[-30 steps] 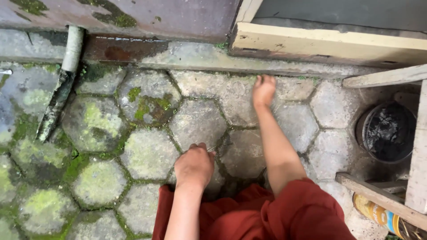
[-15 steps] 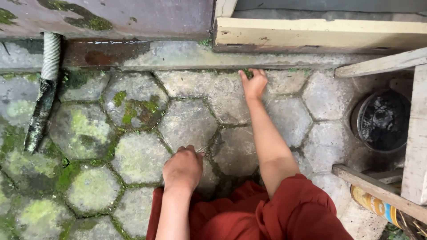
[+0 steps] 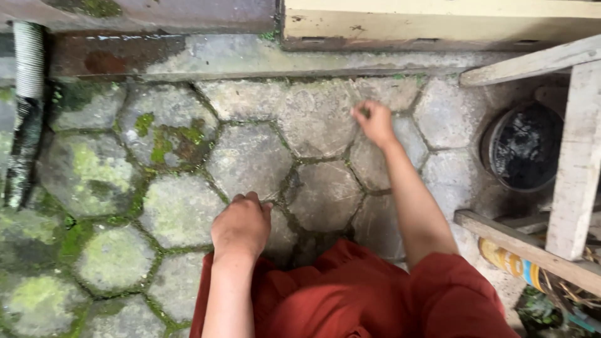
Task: Picking small plants and moss from the crevices of a stone pavement and a wall.
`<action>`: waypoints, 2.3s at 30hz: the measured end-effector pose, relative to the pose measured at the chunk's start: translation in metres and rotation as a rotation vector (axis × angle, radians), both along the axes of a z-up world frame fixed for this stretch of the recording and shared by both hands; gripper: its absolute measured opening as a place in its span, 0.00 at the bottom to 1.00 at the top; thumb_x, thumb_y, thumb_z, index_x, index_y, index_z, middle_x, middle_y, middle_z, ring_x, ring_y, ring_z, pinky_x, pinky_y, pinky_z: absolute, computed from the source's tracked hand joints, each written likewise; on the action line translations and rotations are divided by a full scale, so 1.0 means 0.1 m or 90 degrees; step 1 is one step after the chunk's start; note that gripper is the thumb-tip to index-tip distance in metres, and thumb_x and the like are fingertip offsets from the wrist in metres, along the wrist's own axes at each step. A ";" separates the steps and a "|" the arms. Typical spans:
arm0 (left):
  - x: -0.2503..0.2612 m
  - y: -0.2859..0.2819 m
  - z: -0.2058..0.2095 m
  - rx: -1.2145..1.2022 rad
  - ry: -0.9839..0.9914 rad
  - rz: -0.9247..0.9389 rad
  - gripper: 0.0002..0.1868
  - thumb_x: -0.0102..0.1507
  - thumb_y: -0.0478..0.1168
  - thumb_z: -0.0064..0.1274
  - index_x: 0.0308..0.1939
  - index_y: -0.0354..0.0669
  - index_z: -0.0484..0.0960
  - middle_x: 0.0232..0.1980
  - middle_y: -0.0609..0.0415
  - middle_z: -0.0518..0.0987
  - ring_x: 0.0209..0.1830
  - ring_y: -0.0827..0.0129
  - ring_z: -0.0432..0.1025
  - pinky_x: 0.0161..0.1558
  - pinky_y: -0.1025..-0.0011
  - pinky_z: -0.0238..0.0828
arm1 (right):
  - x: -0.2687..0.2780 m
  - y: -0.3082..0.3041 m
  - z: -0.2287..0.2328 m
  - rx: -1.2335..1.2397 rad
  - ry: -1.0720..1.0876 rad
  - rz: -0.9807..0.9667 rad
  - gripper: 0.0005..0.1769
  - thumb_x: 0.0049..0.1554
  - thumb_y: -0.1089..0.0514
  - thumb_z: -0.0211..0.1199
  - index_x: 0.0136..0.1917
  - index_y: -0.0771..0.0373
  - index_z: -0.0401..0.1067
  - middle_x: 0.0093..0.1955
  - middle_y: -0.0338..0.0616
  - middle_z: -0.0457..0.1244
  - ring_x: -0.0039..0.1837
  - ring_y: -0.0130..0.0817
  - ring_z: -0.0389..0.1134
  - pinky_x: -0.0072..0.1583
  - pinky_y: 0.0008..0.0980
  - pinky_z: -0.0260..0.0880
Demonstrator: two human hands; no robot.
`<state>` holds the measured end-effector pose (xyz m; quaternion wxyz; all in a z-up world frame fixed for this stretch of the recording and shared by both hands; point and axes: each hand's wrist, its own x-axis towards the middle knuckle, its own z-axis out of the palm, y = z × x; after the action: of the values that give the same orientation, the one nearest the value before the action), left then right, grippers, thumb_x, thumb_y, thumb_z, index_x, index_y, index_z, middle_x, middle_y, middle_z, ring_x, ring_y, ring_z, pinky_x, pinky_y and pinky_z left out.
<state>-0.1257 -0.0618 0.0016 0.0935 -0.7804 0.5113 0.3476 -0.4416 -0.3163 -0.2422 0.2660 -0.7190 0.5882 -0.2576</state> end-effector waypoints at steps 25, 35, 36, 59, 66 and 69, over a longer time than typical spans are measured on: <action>-0.36 0.04 0.06 0.018 -0.041 -0.033 0.23 0.70 0.56 0.41 0.54 0.43 0.78 0.57 0.42 0.79 0.56 0.48 0.76 0.57 0.54 0.73 | -0.42 0.47 0.00 -0.215 -0.012 -0.035 0.10 0.62 0.63 0.66 0.37 0.63 0.75 0.50 0.51 0.72 0.51 0.40 0.72 0.57 0.39 0.72; -0.44 -0.11 -0.13 0.044 -0.063 -0.034 0.22 0.69 0.58 0.42 0.53 0.46 0.79 0.57 0.45 0.79 0.57 0.49 0.76 0.57 0.54 0.73 | -0.37 -0.67 0.15 -0.197 0.011 -0.394 0.26 0.40 0.53 0.83 0.46 0.72 0.81 0.45 0.61 0.70 0.47 0.54 0.72 0.53 0.44 0.72; -0.44 -0.10 -0.14 0.054 -0.065 -0.030 0.22 0.69 0.58 0.42 0.52 0.46 0.79 0.57 0.46 0.79 0.57 0.50 0.76 0.57 0.54 0.73 | -0.33 -0.66 0.14 -0.231 0.018 -0.409 0.27 0.37 0.53 0.84 0.45 0.72 0.81 0.44 0.62 0.69 0.46 0.56 0.71 0.52 0.45 0.71; -0.35 -0.10 -0.32 0.087 -0.122 -0.035 0.23 0.69 0.59 0.41 0.52 0.47 0.79 0.56 0.45 0.81 0.55 0.50 0.77 0.57 0.54 0.75 | -1.01 -0.81 -0.12 -0.252 0.017 -0.349 0.17 0.50 0.56 0.76 0.49 0.69 0.81 0.47 0.58 0.68 0.49 0.55 0.70 0.54 0.47 0.71; -0.47 -0.13 -0.27 0.095 -0.118 -0.029 0.23 0.69 0.59 0.41 0.52 0.48 0.79 0.56 0.46 0.80 0.56 0.51 0.77 0.57 0.55 0.75 | -0.98 -0.86 -0.14 -0.289 0.110 -0.289 0.05 0.55 0.63 0.71 0.44 0.68 0.79 0.47 0.58 0.66 0.50 0.57 0.68 0.54 0.48 0.71; -0.53 -0.11 -0.20 0.096 -0.118 -0.026 0.22 0.69 0.59 0.41 0.52 0.48 0.79 0.56 0.47 0.80 0.56 0.52 0.77 0.58 0.56 0.75 | -0.95 -0.91 -0.20 -0.332 0.162 -0.281 0.06 0.53 0.63 0.70 0.42 0.68 0.78 0.46 0.58 0.66 0.50 0.57 0.68 0.54 0.48 0.71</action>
<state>-0.1783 -0.0731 -0.0188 0.2058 -0.7896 0.4885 0.3092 -0.5371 -0.4074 -0.2626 -0.0637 -0.6446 0.6722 -0.3586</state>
